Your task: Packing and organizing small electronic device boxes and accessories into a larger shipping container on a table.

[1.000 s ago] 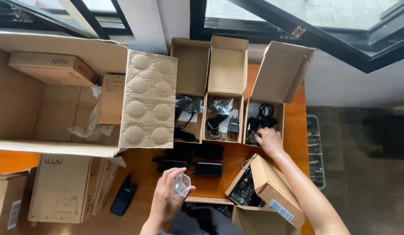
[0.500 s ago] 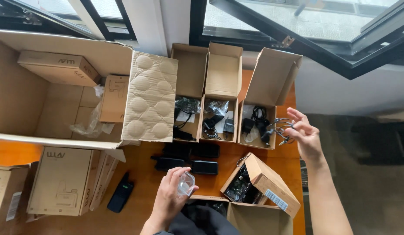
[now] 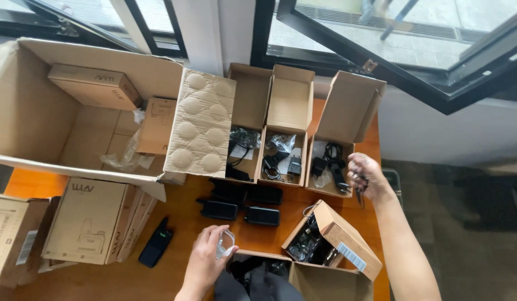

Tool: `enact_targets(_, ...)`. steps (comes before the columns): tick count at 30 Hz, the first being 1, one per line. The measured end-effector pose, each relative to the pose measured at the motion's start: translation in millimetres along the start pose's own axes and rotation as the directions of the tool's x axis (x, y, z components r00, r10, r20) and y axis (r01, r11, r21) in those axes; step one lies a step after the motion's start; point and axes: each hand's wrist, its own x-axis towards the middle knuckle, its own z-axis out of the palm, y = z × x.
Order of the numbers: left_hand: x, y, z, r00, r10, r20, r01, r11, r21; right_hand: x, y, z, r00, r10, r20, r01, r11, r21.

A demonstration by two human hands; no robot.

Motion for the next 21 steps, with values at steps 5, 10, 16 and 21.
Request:
enact_targets(5, -7.3, -16.6, -10.3, 0.984, -0.166, -0.063, 0.173, 0.975, 0.142, 54.6, 50.4, 0.1, 0.973, -0.045, -0.226, -0.153, 0.607, -0.78)
enact_targets(10, 2.7, 3.9, -49.4, 0.916, -0.327, -0.233, 0.368, 0.916, 0.158, 79.1, 86.5, 8.9, 0.963, -0.071, -0.258, -0.263, -0.061, -0.963)
enact_targets(16, 50.2, 15.3, -125.1, 0.707, 0.117, -0.697, 0.159, 0.935, 0.318, 95.0, 109.4, -5.1, 0.98, -0.099, -0.17, -0.192, -0.293, -0.937)
enact_targets(21, 115.9, -12.9, -174.7, 0.731, 0.177, -0.659, 0.181, 0.881, 0.438, 85.7, 69.2, -3.5, 0.98, -0.05, -0.191, -0.197, -0.324, -0.925)
